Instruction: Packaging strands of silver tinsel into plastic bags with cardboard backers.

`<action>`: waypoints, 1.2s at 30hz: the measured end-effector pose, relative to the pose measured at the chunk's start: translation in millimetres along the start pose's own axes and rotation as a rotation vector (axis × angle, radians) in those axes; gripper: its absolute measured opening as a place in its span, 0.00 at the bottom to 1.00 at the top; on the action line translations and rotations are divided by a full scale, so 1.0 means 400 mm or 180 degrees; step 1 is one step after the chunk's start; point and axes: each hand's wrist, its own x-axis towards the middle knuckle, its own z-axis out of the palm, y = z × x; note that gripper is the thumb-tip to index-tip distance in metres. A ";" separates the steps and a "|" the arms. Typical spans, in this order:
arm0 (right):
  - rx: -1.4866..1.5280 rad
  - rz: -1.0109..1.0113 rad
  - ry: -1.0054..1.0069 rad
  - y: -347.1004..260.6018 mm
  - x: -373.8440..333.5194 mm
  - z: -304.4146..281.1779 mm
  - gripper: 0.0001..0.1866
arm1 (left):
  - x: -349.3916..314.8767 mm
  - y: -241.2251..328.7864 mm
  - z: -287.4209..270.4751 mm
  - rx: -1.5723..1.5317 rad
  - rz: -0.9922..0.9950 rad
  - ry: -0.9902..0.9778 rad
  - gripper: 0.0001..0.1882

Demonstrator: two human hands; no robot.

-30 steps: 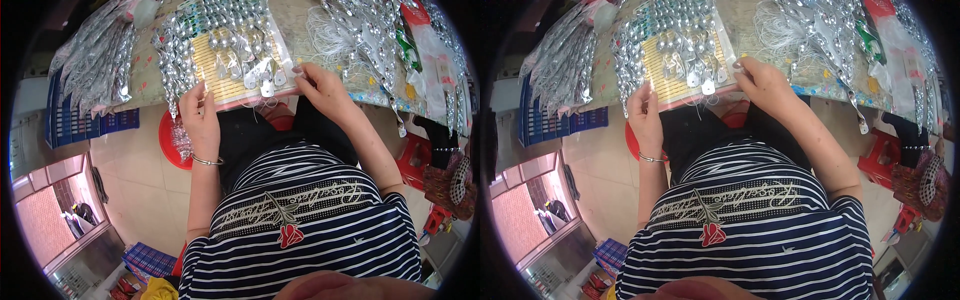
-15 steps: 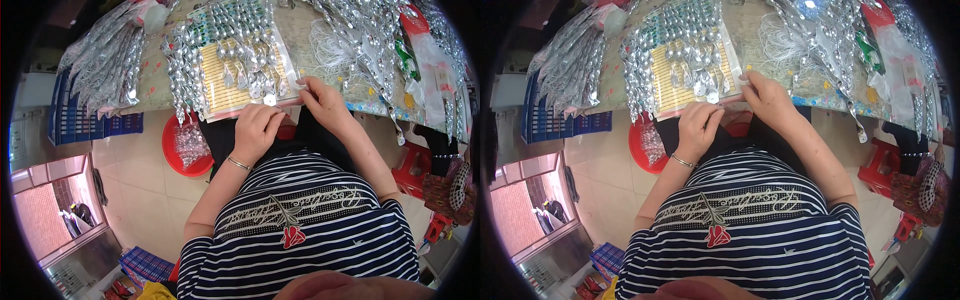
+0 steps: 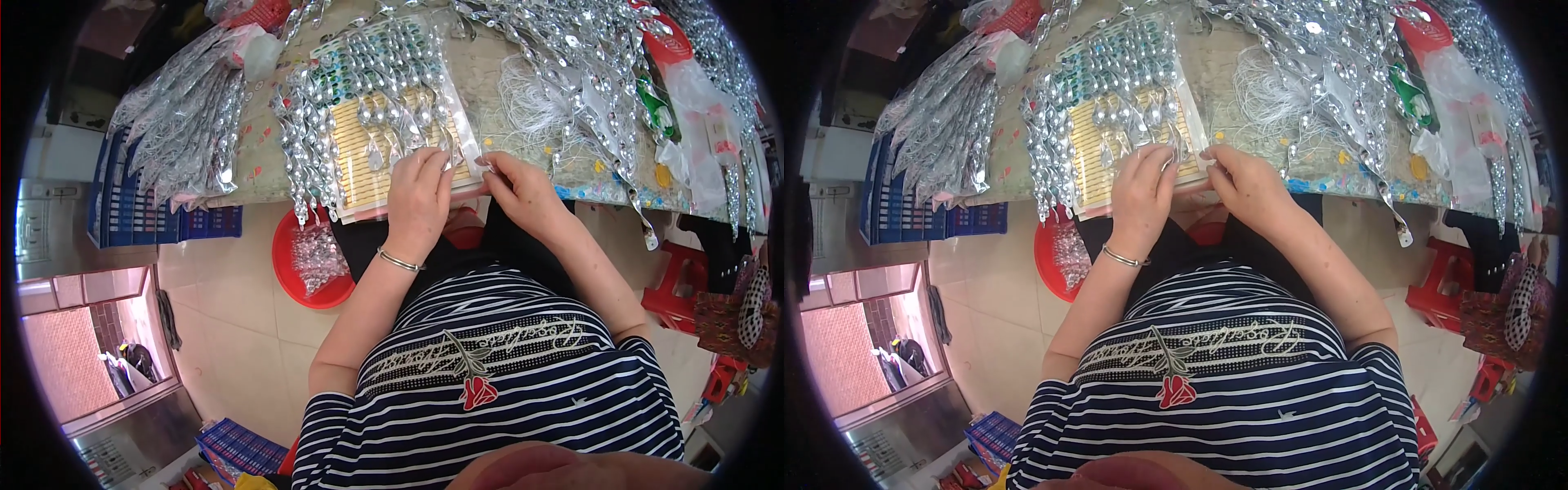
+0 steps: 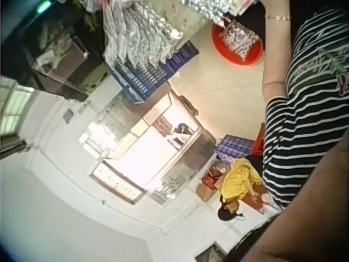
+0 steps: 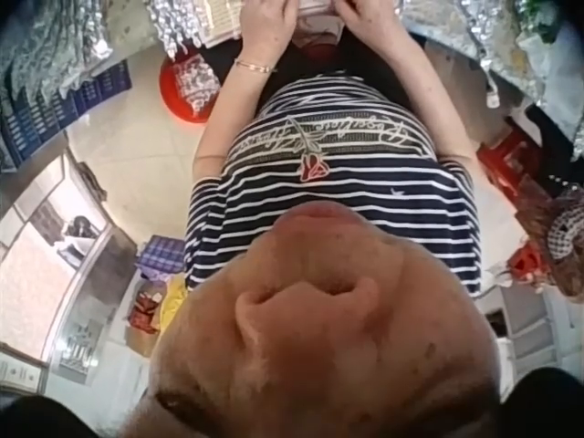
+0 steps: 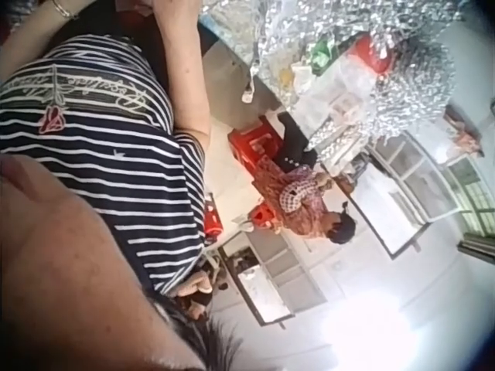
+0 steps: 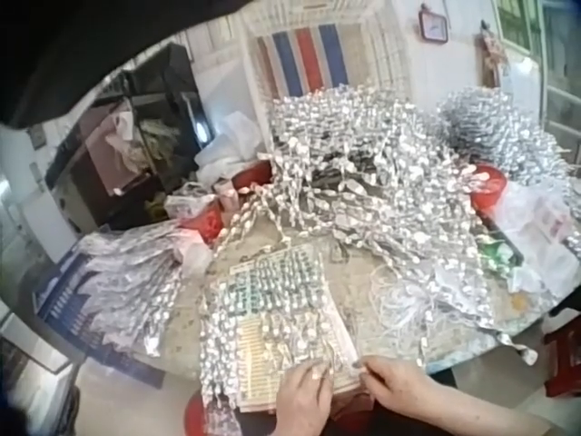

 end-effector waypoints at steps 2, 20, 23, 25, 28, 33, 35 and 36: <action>-0.0009 0.0047 -0.0056 0.003 0.001 -0.001 0.12 | 0.012 0.019 0.008 0.0084 0.0049 0.0087 0.15; -0.0262 -0.0024 -0.0072 0.015 0.001 -0.002 0.13 | 0.066 0.012 0.014 0.0215 -0.1402 -0.0173 0.11; -0.0219 -0.0020 -0.0031 0.011 0.001 -0.002 0.13 | 0.068 -0.013 0.007 -0.0604 -0.1771 -0.0275 0.13; -0.0211 -0.0021 -0.0008 0.008 0.001 -0.003 0.12 | 0.065 -0.012 -0.001 -0.0315 -0.1619 -0.0446 0.14; -0.0251 0.0040 -0.0109 0.006 0.003 -0.007 0.12 | 0.066 -0.016 0.002 0.0267 -0.0799 0.0059 0.14; -0.0239 0.0031 -0.0071 0.022 0.003 -0.005 0.12 | 0.072 0.033 -0.005 0.0183 -0.0595 -0.0260 0.15; -0.0268 0.0015 -0.0096 0.020 0.003 -0.006 0.12 | 0.076 0.041 -0.002 0.0183 -0.0678 -0.0302 0.15; -0.0295 0.0006 -0.0118 0.018 0.003 -0.007 0.13 | 0.078 0.041 -0.002 0.0152 -0.0795 -0.0411 0.17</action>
